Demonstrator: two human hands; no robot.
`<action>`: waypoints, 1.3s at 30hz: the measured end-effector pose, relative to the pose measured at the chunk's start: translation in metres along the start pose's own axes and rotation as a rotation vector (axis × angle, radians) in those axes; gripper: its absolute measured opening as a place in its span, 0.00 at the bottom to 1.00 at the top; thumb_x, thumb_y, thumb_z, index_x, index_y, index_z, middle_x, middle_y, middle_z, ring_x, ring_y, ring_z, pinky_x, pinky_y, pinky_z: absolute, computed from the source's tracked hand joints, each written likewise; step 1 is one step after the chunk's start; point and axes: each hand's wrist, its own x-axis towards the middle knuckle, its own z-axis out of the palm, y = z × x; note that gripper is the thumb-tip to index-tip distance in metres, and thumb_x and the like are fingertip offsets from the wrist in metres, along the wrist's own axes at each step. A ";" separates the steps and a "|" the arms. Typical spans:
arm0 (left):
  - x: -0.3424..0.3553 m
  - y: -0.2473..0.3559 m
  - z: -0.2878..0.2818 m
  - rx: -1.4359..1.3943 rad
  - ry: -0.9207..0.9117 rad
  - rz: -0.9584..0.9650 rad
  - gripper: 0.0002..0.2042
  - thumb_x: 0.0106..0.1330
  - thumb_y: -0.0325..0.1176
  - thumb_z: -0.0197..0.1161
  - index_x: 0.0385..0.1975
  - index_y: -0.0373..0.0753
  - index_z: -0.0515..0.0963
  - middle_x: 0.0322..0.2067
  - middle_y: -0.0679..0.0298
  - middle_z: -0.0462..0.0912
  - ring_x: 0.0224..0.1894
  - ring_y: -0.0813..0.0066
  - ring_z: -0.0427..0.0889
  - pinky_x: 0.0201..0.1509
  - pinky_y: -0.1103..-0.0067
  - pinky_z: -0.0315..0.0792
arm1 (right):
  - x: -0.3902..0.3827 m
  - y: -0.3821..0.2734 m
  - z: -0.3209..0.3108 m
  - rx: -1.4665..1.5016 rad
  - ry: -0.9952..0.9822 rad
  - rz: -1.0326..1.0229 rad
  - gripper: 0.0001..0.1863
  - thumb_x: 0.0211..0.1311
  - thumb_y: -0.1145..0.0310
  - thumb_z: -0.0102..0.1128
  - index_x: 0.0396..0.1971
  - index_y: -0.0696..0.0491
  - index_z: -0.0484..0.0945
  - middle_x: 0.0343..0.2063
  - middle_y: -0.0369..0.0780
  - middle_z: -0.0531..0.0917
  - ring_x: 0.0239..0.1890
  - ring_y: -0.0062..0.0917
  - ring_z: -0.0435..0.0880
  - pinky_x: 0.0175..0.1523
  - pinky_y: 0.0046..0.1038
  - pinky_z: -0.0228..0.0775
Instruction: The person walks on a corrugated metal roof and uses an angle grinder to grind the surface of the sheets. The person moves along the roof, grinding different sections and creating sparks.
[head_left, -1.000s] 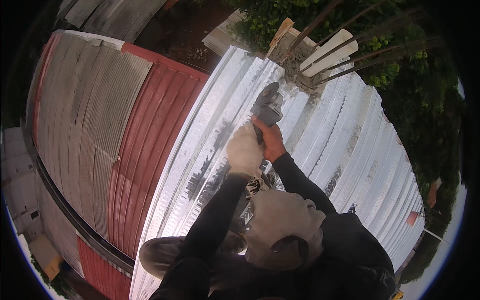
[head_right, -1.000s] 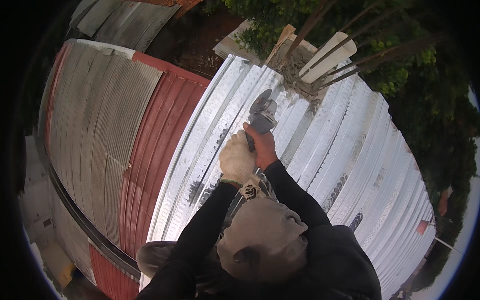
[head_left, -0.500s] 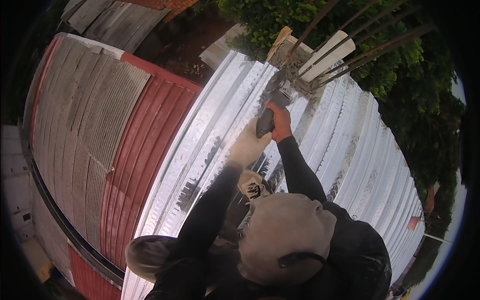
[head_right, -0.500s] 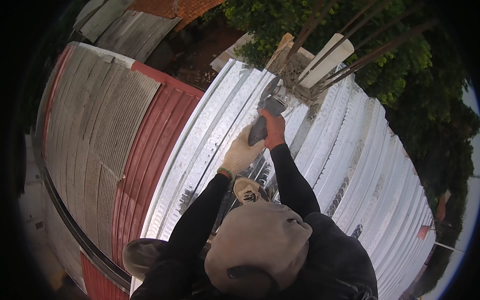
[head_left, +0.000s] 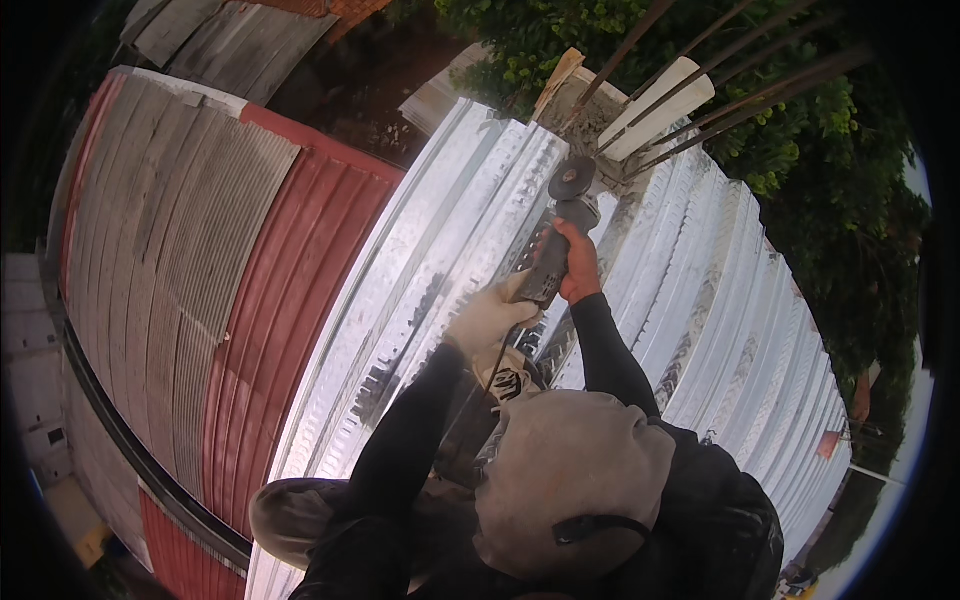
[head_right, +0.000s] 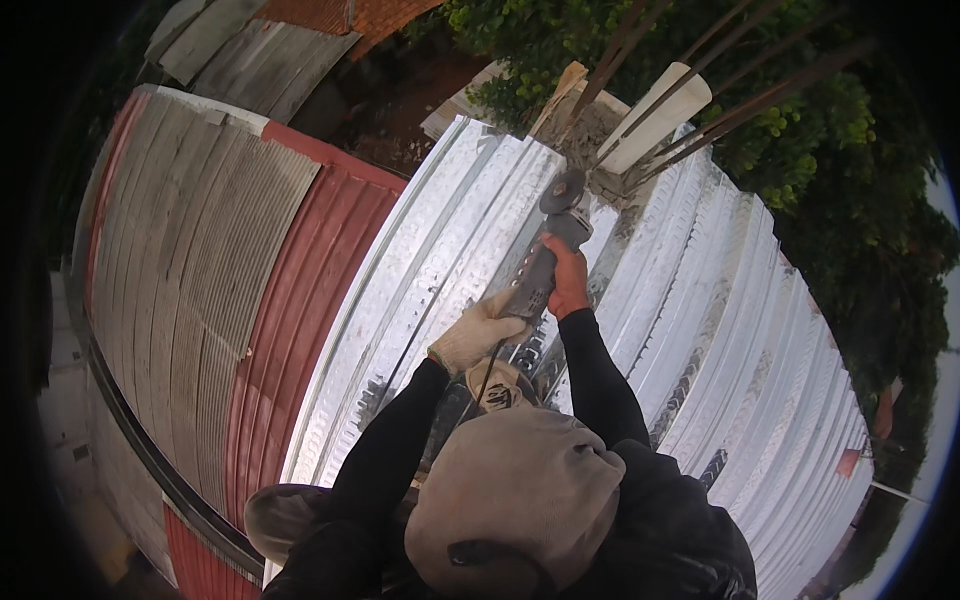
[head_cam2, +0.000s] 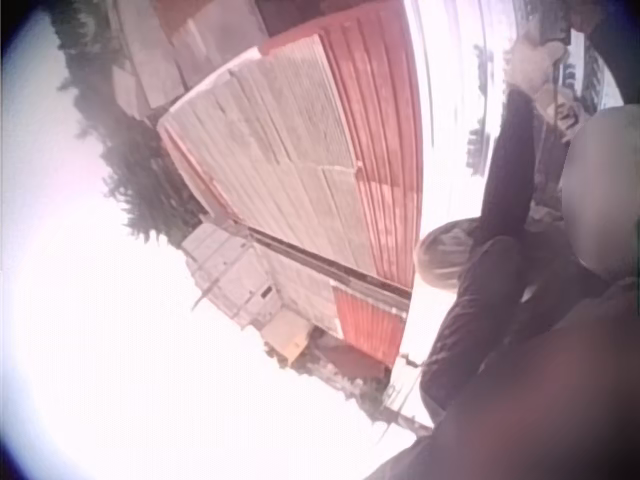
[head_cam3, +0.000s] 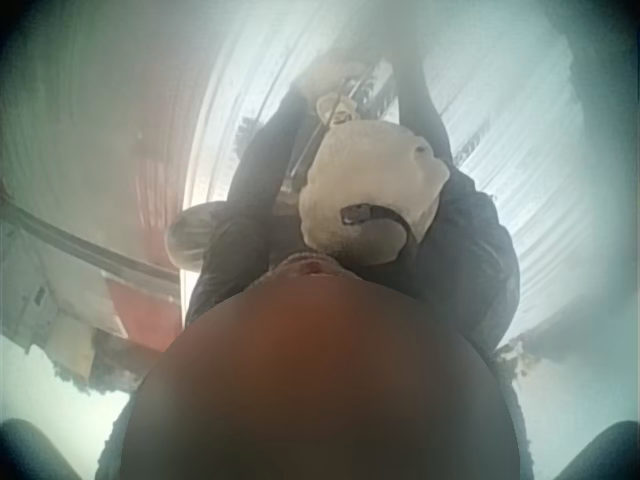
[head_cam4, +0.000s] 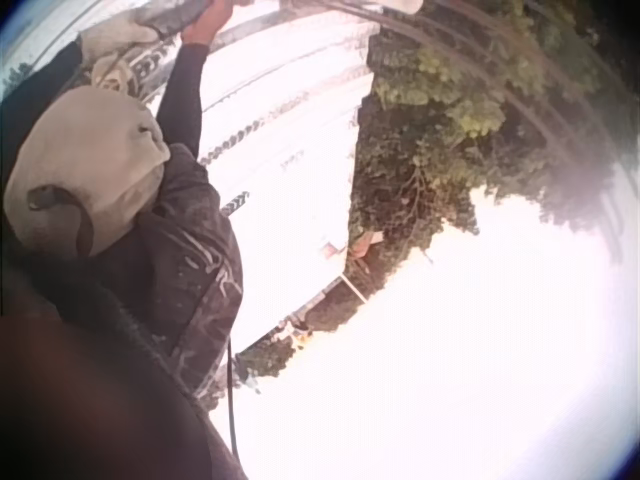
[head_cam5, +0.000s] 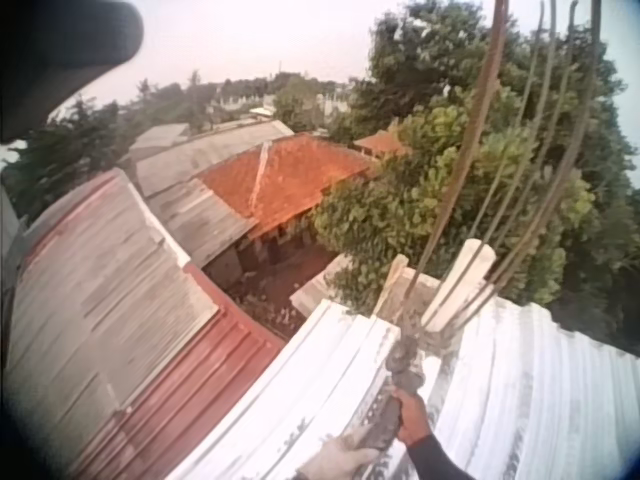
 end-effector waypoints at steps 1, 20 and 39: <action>0.000 -0.007 0.000 -0.115 -0.015 0.000 0.40 0.73 0.31 0.66 0.84 0.31 0.58 0.63 0.57 0.81 0.59 0.74 0.84 0.68 0.77 0.77 | -0.001 0.002 0.002 0.015 0.010 -0.010 0.19 0.71 0.57 0.72 0.51 0.54 0.80 0.38 0.40 0.86 0.35 0.33 0.89 0.42 0.42 0.87; -0.005 -0.059 -0.007 -0.496 -0.055 -0.085 0.24 0.79 0.26 0.63 0.72 0.31 0.70 0.57 0.56 0.85 0.53 0.72 0.90 0.60 0.75 0.86 | -0.024 0.024 -0.001 0.137 -0.022 0.106 0.18 0.73 0.58 0.71 0.53 0.53 0.78 0.39 0.42 0.86 0.37 0.34 0.89 0.45 0.43 0.87; -0.003 -0.005 0.003 -0.178 0.068 0.010 0.33 0.76 0.46 0.67 0.75 0.32 0.71 0.55 0.63 0.82 0.52 0.75 0.82 0.60 0.74 0.78 | 0.019 -0.005 0.015 -0.111 0.100 -0.025 0.17 0.68 0.60 0.74 0.46 0.56 0.82 0.33 0.43 0.86 0.29 0.35 0.88 0.35 0.41 0.85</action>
